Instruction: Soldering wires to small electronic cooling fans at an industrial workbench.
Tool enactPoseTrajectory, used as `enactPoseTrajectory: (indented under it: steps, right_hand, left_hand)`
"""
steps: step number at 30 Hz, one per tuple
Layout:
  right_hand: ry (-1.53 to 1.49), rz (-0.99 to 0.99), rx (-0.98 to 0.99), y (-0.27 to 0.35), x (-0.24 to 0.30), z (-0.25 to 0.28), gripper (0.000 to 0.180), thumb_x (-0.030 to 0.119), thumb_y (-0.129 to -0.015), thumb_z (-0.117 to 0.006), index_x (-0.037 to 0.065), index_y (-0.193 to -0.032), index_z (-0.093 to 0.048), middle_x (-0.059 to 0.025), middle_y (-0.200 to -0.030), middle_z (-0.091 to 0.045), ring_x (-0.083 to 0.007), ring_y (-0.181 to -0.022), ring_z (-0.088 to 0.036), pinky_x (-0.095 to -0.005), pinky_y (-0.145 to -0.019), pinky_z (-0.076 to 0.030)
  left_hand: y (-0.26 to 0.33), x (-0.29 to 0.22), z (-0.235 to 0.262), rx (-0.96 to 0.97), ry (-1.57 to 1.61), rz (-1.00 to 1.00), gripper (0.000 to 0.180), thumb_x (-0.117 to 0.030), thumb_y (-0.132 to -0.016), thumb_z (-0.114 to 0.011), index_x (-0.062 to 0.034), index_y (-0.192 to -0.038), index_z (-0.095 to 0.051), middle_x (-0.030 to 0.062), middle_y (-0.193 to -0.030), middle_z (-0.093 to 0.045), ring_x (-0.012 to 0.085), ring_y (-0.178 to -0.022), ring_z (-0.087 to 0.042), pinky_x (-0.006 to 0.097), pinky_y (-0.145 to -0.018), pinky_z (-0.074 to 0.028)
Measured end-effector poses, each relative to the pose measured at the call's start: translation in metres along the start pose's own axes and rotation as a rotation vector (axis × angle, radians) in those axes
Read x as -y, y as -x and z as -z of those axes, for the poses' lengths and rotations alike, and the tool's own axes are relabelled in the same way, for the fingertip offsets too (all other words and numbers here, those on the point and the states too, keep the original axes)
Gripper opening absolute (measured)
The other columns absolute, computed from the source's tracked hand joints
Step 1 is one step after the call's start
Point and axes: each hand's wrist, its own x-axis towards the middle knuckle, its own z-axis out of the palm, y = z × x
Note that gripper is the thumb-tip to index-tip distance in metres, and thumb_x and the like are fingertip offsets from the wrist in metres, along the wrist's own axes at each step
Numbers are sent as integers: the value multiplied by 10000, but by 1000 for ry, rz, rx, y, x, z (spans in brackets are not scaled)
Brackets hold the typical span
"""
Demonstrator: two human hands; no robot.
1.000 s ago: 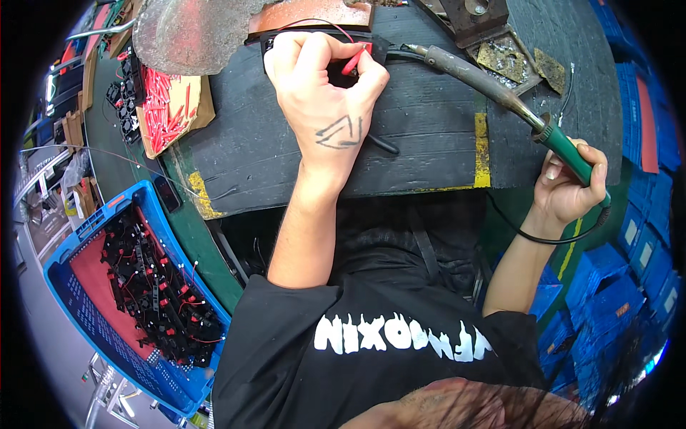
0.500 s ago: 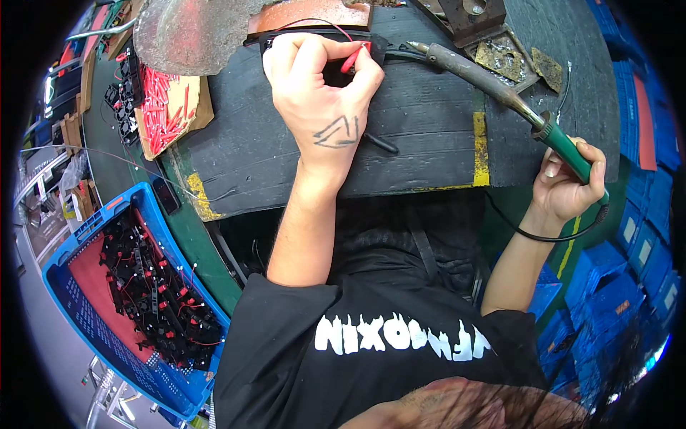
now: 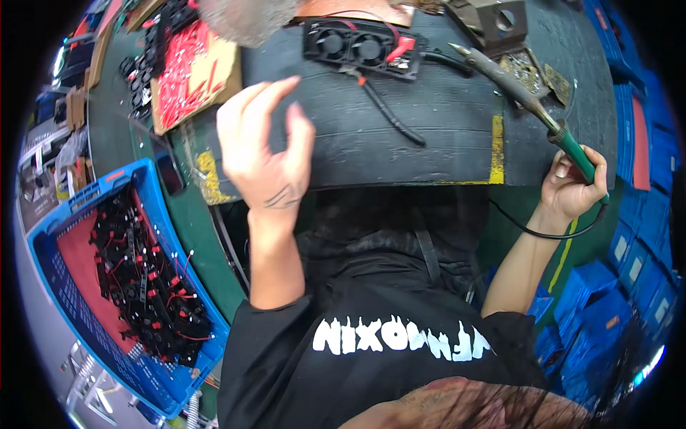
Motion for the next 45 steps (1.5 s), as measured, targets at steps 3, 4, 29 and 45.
enactPoseTrajectory:
  steps: [3,4,29,45]
  right_hand:
    - [-2,-43,-95,-4,-1,9,422,366,-989,-487,-9,-1022,-676,-177,-757,-671,-201,-522,-556,-289,-524,-468]
    - [3,-64,-52,-6,1,11,413,357,-987,-485,-9,-1022,-671,-175,-750,-664,-201,-530,-559,-283,-520,-475]
    - [188,59,-34,16,101,-30,344,227,-992,-499,-67,-934,-668,-154,-690,-637,-145,-435,-465,-260,-423,-345]
    - [118,49,125,-13,53,-49,357,281,-1026,-431,10,-994,-663,-120,-757,-528,-122,-425,-440,-223,-432,-427]
  left_hand:
    - [20,32,63,61,-97,89,295,99,-749,-639,-30,-998,-731,132,-970,-703,284,-947,-679,377,-877,-529]
    - [27,44,84,114,-155,98,299,95,-741,-641,-32,-1001,-718,124,-1013,-704,298,-989,-660,391,-909,-515]
    - [15,48,63,-151,552,262,171,50,-898,-714,-2,-1058,-740,0,-883,-652,41,-731,-563,175,-617,-426]
    - [-80,21,-67,254,499,-342,249,84,-696,-778,34,-935,-730,91,-836,-615,217,-746,-631,292,-647,-504]
